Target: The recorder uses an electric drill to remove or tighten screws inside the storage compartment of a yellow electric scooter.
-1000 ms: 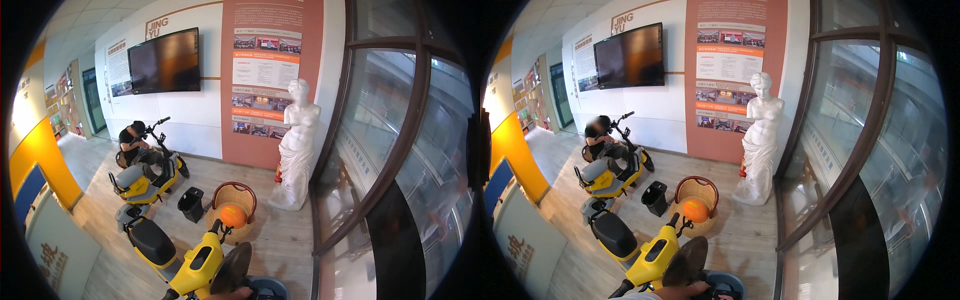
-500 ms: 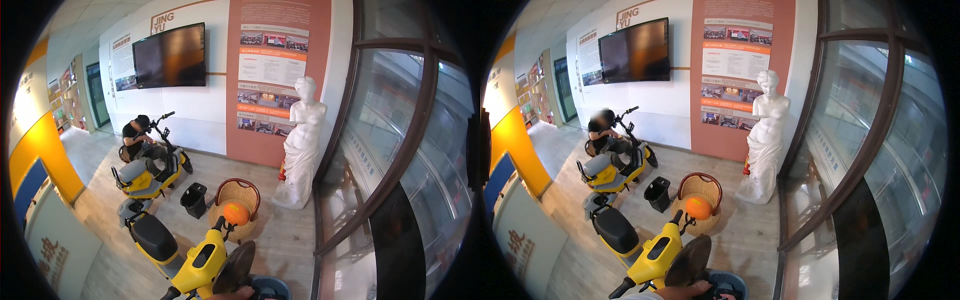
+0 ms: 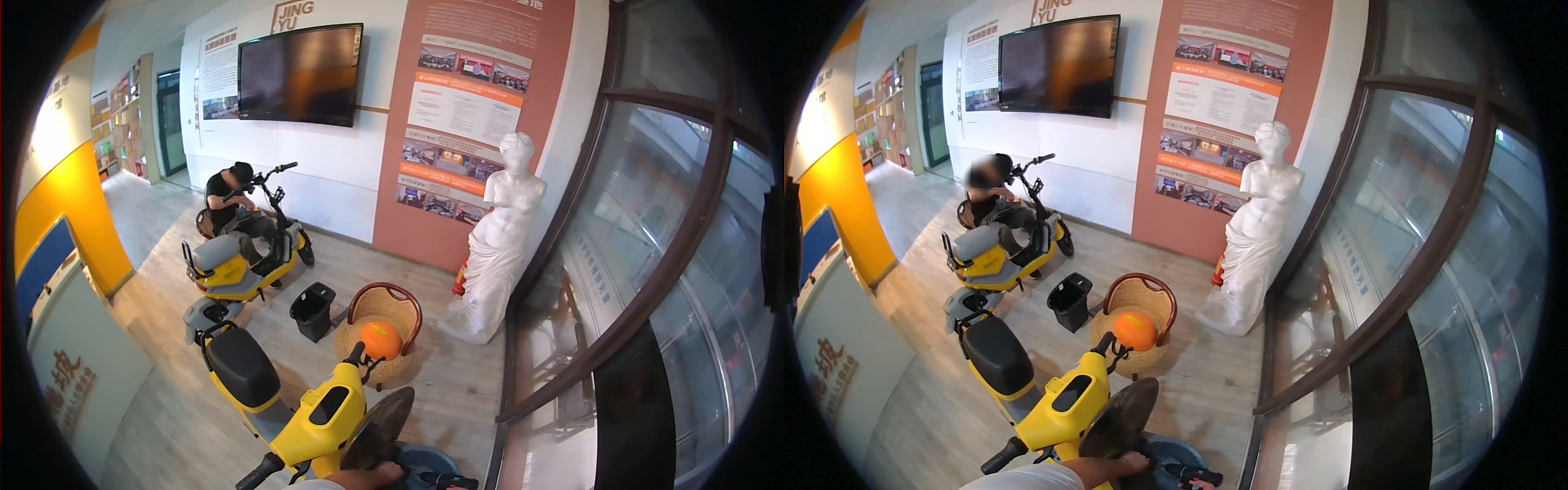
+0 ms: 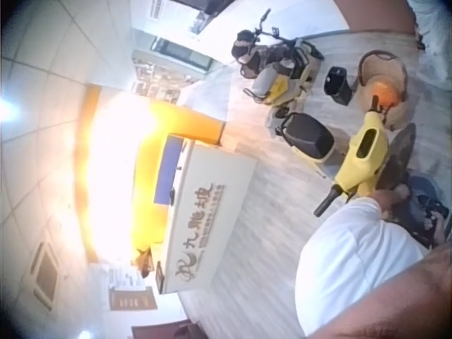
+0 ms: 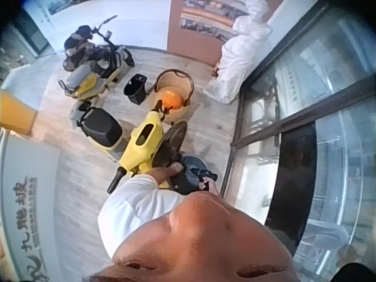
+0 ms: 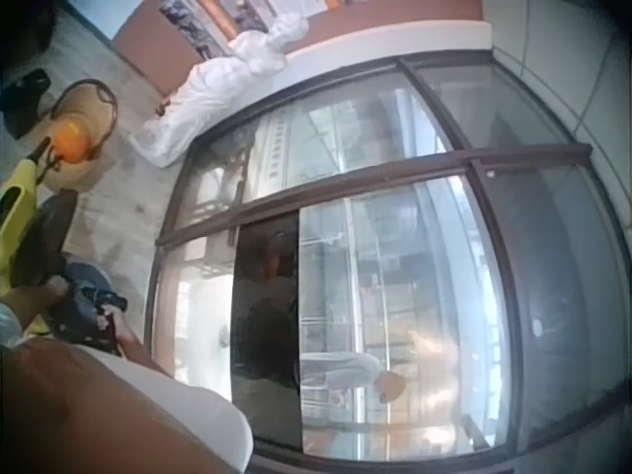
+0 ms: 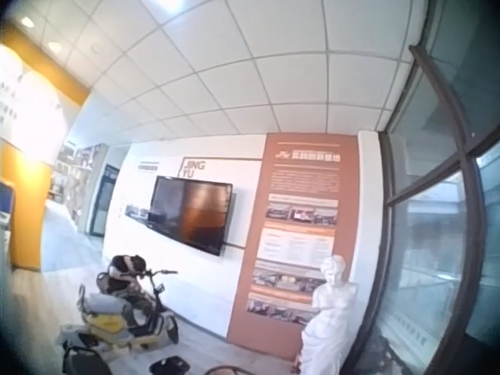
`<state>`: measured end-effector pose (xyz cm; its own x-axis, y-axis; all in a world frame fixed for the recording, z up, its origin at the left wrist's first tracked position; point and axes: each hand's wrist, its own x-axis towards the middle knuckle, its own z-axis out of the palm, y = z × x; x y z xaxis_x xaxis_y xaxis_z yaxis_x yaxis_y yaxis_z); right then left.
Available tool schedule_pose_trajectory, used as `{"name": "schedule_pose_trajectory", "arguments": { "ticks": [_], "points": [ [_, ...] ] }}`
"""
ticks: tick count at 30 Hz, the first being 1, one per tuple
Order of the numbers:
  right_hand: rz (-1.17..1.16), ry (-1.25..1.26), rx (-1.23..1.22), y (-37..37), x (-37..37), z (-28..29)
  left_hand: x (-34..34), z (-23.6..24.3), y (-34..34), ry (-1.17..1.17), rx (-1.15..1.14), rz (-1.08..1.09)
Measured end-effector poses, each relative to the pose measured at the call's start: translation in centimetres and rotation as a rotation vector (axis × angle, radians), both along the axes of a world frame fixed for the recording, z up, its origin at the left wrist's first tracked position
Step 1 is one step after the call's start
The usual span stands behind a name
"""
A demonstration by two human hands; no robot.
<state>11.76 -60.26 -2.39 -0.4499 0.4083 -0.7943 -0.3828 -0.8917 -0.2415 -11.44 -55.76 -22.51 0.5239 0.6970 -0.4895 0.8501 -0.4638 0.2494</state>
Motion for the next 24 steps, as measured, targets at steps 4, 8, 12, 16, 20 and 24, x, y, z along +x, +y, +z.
{"name": "schedule_pose_trajectory", "arguments": {
  "ticks": [4, 8, 12, 16, 20, 24],
  "points": [
    [0.015, 0.049, 0.016, 0.6, 0.7, -3.2, -2.5, -5.5, -1.6, -0.103, 0.047, 0.073],
    [-0.022, -0.126, 0.103, 1.3, 3.2, -4.7, -1.3, -0.5, -0.6, -0.157, 0.048, -0.053],
    [-0.018, -0.277, 0.159, 0.1, 4.5, -6.2, -1.8, 5.6, 0.8, -0.14, 0.078, -0.215],
    [0.028, -0.416, 0.231, 1.1, 4.1, -7.3, -1.9, 5.3, 0.5, -0.151, 0.126, -0.119],
    [0.071, -0.574, 0.3, 1.4, 4.6, -8.4, -1.4, 5.6, 0.5, -0.058, 0.14, -0.186],
    [0.127, -0.74, 0.392, 2.5, 4.9, -8.8, -1.0, 5.1, 0.8, -0.026, 0.039, -0.119]
  ]
}}
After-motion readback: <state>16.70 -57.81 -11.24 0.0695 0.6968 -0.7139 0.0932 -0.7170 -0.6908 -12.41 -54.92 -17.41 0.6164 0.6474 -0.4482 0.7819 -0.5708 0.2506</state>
